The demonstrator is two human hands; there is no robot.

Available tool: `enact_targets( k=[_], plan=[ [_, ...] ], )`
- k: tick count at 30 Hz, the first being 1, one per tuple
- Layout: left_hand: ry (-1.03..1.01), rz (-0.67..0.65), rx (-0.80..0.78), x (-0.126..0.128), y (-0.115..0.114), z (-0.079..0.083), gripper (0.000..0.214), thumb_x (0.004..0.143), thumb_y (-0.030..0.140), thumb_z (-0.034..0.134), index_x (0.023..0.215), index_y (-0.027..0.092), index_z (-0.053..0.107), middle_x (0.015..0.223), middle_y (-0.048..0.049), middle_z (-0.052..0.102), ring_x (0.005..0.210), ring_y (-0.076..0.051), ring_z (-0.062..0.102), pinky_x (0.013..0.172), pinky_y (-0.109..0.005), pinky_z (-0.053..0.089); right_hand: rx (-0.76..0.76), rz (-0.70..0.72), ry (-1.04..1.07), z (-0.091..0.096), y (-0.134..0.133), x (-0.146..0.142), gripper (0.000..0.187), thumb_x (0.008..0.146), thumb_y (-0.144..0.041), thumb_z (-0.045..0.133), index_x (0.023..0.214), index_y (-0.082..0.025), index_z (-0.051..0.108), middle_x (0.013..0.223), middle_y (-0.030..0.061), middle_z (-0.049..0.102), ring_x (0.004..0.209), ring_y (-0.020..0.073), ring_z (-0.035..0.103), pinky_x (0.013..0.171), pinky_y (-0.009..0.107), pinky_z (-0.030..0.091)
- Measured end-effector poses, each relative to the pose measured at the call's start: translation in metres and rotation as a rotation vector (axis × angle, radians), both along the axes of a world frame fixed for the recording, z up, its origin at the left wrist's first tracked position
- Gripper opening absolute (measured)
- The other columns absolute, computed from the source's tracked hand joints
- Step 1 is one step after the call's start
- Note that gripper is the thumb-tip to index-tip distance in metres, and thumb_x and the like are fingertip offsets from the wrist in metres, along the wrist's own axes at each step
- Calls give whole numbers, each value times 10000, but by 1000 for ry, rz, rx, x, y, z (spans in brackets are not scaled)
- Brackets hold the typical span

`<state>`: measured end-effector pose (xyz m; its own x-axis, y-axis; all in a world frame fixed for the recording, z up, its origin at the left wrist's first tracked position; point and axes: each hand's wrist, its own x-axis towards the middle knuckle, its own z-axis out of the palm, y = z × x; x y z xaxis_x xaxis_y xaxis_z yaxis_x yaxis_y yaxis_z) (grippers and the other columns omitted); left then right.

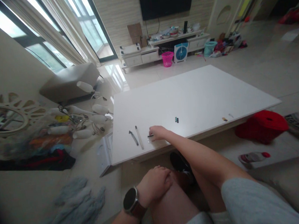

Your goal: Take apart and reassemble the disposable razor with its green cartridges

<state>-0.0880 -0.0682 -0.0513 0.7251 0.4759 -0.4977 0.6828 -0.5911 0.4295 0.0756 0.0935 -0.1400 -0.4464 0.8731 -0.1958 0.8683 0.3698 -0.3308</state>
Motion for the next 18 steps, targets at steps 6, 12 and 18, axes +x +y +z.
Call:
enact_targets(
  k=[6,12,18],
  plan=[
    [6,11,0,0,0,3,301,883,291,492,1055,172,708,1142,-125,716,1113,-302,630,1009,-462,489,5,35,-79,4,-3,-9,309,716,-372,803,983,-219,772,1055,81,698,973,237,657,679,253,428],
    [-2,-2,8,0,0,1,302,889,297,483,1056,173,702,1135,-127,717,1114,-304,628,997,-458,494,-8,73,-129,7,-5,-15,237,719,-316,815,905,-178,764,1066,117,708,988,248,666,728,259,460],
    [-6,2,2,0,0,-2,292,899,295,466,1038,187,699,1131,-118,715,1109,-296,631,1009,-452,481,-19,63,-111,8,-9,-17,210,732,-258,804,909,-152,766,1086,136,709,957,242,680,765,266,473]
  ],
)
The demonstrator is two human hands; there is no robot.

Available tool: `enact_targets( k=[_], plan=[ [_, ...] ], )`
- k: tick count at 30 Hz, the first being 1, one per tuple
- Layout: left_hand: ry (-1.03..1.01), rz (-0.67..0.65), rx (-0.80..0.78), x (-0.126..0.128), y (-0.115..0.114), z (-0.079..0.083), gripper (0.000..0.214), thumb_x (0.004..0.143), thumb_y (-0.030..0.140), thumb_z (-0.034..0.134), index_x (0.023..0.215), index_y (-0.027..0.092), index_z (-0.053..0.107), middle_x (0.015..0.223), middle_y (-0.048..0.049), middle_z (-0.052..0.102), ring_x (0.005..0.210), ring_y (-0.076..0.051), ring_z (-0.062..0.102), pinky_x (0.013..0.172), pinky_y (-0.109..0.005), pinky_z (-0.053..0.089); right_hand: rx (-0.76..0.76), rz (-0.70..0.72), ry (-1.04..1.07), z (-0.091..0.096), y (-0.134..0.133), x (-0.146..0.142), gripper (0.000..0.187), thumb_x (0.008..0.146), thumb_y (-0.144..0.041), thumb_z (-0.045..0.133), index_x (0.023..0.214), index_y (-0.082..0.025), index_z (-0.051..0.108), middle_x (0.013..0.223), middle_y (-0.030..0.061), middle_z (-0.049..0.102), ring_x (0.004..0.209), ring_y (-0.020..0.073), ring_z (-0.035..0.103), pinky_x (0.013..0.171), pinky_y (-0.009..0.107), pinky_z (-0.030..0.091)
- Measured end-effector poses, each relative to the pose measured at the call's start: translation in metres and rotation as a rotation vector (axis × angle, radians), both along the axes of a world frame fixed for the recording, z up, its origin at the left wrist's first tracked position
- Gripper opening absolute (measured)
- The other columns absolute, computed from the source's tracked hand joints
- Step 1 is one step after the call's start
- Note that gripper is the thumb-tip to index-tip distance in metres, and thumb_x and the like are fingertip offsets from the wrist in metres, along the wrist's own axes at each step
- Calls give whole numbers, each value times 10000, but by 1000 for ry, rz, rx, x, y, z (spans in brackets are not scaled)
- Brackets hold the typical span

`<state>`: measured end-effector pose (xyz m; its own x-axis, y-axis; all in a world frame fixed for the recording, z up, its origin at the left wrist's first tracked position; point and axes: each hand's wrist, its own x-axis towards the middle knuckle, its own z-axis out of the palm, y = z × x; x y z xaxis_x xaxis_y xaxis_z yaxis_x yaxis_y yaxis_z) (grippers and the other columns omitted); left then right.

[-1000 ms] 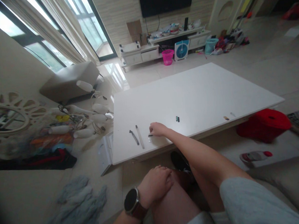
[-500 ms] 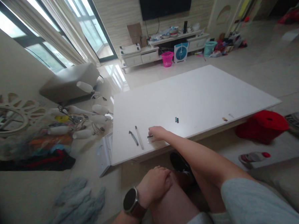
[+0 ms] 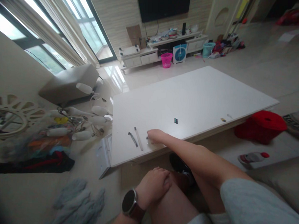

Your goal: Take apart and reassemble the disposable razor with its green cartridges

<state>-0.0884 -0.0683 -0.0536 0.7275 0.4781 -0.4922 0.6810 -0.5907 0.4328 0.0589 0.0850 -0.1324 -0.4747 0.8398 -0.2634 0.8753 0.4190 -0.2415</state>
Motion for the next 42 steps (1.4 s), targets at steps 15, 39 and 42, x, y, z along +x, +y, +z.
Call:
enact_targets(
  k=[15,39,42],
  plan=[
    [-14,14,-14,0,0,1,304,890,290,479,1055,177,709,1157,-117,715,1134,-302,621,1028,-452,477,93,-625,-85,-7,25,138,509,771,-143,700,1276,-110,644,1239,211,641,1101,300,625,913,344,483],
    [-24,-3,10,-1,0,-3,314,894,306,471,1056,183,710,1144,-111,715,1113,-301,628,1013,-458,489,189,-470,217,-31,27,134,317,701,0,610,948,-146,747,1010,78,688,852,153,635,754,216,461],
    [-26,-2,14,-1,-1,-3,311,882,303,490,1064,178,709,1164,-115,712,1123,-306,625,1015,-464,489,194,-468,302,-36,29,126,327,690,8,617,953,-143,741,870,45,702,746,137,619,687,212,453]
  ],
)
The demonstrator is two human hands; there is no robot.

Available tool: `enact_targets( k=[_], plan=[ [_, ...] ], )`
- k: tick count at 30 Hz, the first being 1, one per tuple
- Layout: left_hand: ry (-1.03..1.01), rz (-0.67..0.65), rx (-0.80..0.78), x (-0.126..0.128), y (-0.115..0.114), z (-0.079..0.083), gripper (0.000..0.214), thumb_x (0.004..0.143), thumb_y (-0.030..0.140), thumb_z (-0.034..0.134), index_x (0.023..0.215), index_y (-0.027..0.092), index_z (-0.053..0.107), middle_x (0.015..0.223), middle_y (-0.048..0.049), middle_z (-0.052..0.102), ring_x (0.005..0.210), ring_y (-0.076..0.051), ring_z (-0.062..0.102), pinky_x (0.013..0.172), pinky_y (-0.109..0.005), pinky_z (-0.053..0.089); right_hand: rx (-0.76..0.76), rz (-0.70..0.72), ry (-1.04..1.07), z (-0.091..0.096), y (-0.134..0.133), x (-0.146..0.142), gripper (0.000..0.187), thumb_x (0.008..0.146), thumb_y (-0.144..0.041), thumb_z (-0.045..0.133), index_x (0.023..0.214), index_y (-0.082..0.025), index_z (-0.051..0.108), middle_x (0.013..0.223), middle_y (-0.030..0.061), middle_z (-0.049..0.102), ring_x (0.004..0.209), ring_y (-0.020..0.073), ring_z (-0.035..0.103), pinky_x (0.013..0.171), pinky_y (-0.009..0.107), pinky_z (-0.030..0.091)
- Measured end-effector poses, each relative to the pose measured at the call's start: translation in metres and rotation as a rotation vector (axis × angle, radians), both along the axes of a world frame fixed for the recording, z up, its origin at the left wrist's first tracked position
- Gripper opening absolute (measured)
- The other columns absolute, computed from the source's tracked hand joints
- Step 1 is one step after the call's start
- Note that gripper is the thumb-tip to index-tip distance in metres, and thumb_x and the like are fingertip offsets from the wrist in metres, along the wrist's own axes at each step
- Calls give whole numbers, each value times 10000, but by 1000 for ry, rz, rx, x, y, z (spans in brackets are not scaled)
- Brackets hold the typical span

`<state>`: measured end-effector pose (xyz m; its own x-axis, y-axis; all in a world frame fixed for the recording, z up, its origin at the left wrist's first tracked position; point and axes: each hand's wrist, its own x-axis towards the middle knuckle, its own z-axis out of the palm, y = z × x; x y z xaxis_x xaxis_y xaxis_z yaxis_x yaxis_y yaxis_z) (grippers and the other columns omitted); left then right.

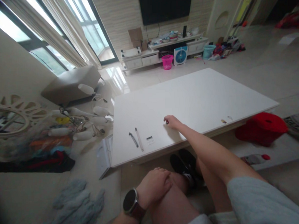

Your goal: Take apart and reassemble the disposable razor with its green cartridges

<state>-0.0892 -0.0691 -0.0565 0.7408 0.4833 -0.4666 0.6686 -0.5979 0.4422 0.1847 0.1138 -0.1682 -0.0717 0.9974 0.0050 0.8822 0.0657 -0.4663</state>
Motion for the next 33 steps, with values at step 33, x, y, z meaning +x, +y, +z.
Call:
enact_targets(
  k=[33],
  plan=[
    [-12,21,-7,1,0,5,310,896,305,476,1036,163,714,1109,-123,725,1085,-308,639,993,-467,497,-141,323,298,11,-10,-95,186,700,-73,700,863,-158,729,737,-1,723,658,118,619,606,197,407]
  ],
)
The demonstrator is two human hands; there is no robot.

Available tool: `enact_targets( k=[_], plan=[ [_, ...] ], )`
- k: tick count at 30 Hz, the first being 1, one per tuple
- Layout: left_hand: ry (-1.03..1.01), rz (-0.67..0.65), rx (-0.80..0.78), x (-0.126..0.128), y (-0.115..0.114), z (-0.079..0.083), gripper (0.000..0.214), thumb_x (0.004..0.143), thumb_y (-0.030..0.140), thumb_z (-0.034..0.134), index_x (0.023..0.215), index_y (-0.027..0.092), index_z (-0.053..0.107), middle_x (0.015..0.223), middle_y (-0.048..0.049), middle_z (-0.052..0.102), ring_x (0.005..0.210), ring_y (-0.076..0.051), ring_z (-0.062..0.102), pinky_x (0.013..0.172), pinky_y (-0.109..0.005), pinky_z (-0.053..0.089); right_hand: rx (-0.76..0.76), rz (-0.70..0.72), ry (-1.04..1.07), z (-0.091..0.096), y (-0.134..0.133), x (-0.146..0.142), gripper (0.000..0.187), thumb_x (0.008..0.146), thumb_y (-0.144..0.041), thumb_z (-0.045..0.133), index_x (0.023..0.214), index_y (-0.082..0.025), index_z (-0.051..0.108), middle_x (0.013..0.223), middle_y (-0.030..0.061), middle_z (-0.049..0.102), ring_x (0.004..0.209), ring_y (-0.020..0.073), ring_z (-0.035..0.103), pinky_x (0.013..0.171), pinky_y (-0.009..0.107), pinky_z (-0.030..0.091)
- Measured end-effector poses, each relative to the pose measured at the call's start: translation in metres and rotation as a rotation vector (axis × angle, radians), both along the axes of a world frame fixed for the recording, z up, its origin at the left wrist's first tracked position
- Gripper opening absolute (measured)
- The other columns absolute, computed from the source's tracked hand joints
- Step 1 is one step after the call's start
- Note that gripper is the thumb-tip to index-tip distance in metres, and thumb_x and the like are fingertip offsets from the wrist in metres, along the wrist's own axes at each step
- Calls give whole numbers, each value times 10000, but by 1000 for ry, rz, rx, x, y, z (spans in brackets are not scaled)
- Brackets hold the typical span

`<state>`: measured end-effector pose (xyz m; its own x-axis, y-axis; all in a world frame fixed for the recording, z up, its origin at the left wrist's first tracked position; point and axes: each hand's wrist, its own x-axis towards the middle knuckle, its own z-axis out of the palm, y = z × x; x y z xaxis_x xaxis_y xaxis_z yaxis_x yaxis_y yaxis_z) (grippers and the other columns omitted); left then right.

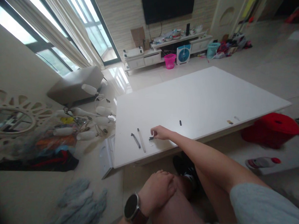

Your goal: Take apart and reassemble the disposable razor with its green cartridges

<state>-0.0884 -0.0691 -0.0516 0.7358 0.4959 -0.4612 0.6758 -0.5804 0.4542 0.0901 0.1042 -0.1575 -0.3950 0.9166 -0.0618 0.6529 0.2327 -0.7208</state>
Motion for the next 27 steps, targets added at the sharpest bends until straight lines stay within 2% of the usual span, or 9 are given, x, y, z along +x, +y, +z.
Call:
enact_targets(
  k=[4,11,27],
  plan=[
    [18,5,7,-1,0,-1,320,908,323,472,1045,161,712,1105,-124,726,1085,-312,637,987,-474,499,-14,0,-67,-2,2,-7,124,701,-74,695,764,-163,753,714,13,729,653,125,621,597,203,395],
    [27,2,9,-1,0,0,316,914,355,485,1040,172,710,1108,-123,723,1092,-311,634,986,-471,497,20,20,-147,-2,2,-14,114,720,-106,700,762,-178,779,778,33,749,728,144,633,656,216,407],
    [35,-7,-7,0,0,3,304,905,335,487,1045,180,708,1121,-124,718,1097,-303,630,995,-460,489,3,11,-201,-5,1,-11,90,766,-199,717,811,-175,791,786,43,762,711,145,638,614,218,394]
  ],
)
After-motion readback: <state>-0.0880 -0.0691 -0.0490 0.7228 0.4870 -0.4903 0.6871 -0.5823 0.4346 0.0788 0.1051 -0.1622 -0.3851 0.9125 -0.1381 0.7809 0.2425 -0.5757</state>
